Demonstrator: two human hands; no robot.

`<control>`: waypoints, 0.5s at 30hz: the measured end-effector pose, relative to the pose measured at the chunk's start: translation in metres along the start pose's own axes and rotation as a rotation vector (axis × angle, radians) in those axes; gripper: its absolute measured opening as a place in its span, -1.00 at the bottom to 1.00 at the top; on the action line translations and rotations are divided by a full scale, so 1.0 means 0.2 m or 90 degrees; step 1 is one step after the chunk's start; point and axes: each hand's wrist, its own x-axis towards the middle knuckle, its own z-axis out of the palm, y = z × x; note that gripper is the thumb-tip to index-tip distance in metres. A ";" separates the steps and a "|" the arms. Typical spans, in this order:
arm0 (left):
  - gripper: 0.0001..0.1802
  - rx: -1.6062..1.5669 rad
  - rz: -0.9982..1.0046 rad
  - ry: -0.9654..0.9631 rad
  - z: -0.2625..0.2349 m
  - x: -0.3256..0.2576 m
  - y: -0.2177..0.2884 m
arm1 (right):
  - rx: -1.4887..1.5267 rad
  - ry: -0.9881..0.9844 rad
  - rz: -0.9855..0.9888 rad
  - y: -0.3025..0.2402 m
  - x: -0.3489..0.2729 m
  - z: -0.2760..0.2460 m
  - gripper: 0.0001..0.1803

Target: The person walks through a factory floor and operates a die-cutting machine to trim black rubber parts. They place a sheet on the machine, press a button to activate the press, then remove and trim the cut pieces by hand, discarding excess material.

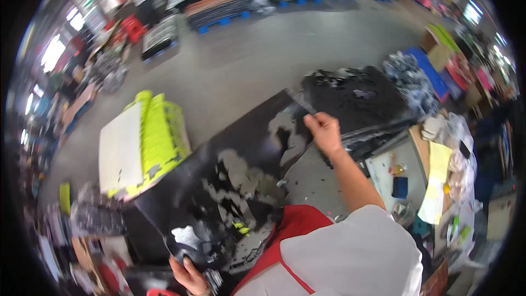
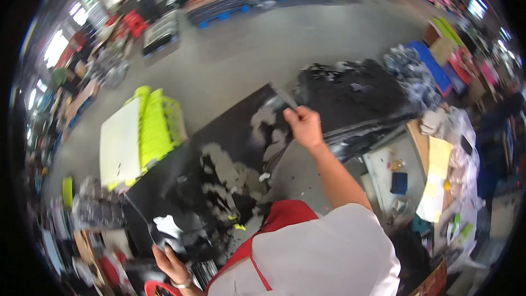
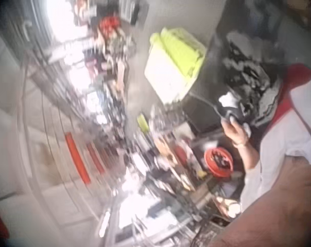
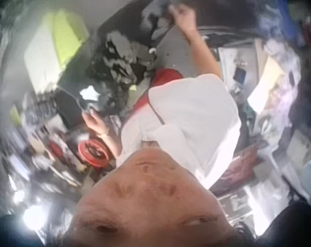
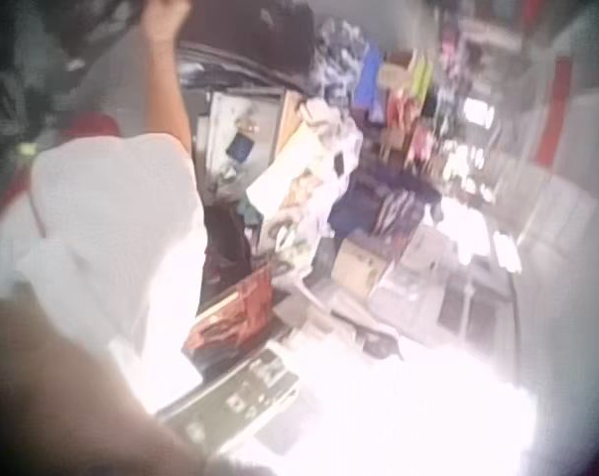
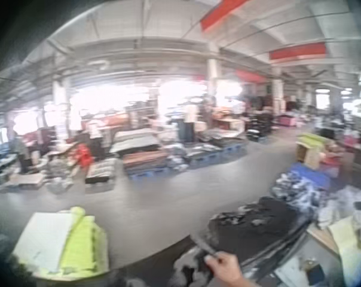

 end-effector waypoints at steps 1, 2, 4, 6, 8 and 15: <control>-0.68 -0.196 0.093 -0.080 0.11 0.17 0.07 | -0.020 0.094 -0.082 -0.04 0.07 -0.21 -0.62; -0.73 -0.241 0.070 -0.136 0.22 0.33 0.16 | 0.071 0.171 -0.113 -0.11 0.11 -0.41 -0.57; -0.71 -0.369 0.114 -0.238 0.45 0.63 0.39 | -0.038 0.374 -0.170 -0.29 0.13 -0.77 -0.55; -0.66 -0.509 0.214 -0.275 0.72 0.89 0.66 | -0.115 0.493 -0.287 -0.49 0.12 -1.06 -0.58; -0.72 -0.547 0.256 -0.274 1.01 1.11 0.95 | -0.076 0.550 -0.326 -0.61 0.11 -1.29 -0.79; -0.51 -0.454 0.231 -0.449 2.22 1.20 1.34 | -0.334 0.620 -0.189 0.17 0.01 -1.44 -0.75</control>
